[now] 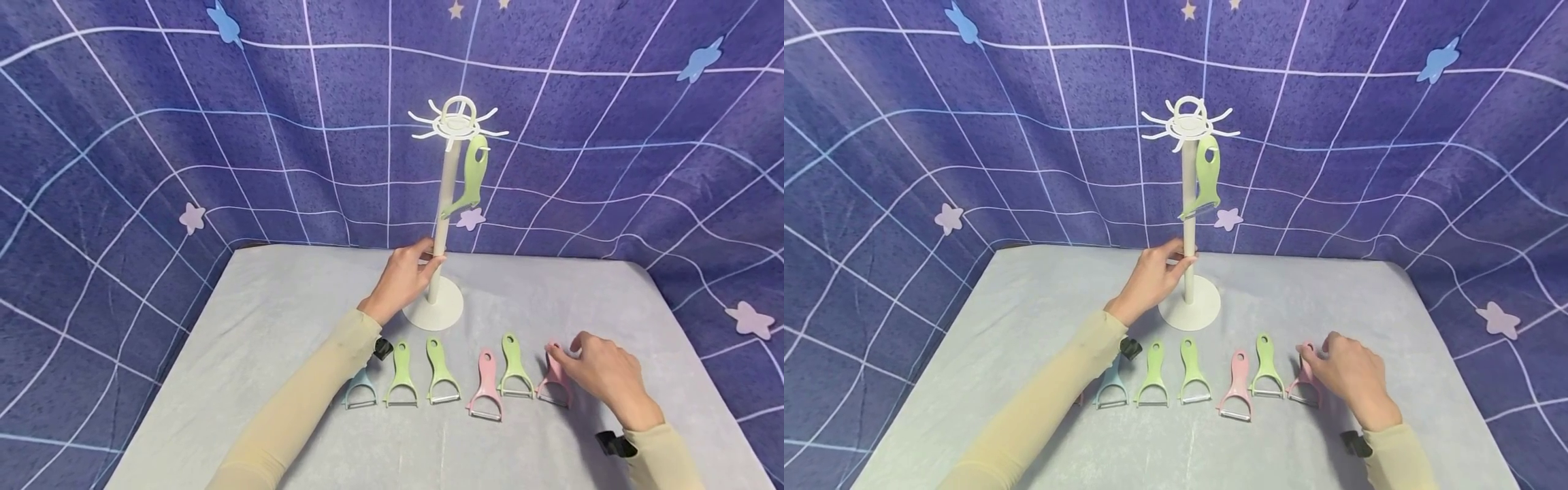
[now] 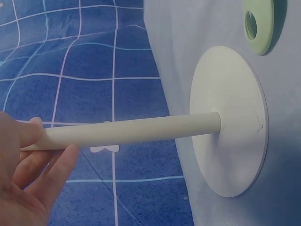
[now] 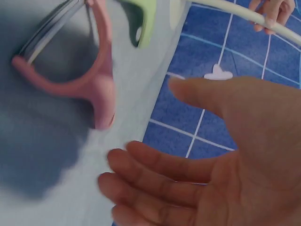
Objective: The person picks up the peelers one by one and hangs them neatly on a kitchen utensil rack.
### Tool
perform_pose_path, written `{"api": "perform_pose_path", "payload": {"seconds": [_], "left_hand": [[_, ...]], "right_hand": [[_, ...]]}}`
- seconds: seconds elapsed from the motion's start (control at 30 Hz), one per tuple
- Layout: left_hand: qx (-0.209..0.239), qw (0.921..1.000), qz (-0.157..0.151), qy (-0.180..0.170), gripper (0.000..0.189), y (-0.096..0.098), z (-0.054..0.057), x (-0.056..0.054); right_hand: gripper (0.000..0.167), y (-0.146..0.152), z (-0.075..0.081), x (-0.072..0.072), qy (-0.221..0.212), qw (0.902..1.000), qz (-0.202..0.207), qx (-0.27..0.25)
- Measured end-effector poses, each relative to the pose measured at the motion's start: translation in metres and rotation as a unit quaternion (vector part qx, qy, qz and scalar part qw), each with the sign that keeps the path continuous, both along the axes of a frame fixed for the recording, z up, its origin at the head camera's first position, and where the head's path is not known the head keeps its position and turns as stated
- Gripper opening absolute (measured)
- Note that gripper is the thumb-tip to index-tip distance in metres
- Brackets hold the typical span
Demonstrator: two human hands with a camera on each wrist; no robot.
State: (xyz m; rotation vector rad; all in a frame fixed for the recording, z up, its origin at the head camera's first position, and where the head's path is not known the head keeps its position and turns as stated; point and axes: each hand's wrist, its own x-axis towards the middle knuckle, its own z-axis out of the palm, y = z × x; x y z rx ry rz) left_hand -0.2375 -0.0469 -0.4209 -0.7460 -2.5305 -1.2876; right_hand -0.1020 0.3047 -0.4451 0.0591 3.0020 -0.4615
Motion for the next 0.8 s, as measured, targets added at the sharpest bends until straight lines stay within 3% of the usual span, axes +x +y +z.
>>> {"api": "perform_pose_path", "payload": {"seconds": [0.17, 0.8], "left_hand": [[-0.002, 1.0, 0.001, -0.005, 0.019, 0.0, -0.001, 0.0], [-0.005, 1.0, 0.001, -0.007, 0.019, 0.0, 0.0, 0.0]], "right_hand": [[0.069, 0.003, 0.0, 0.002, -0.038, 0.9989, -0.003, 0.027], [0.056, 0.0, -0.01, 0.007, -0.075, 0.9966, 0.009, 0.033]]}}
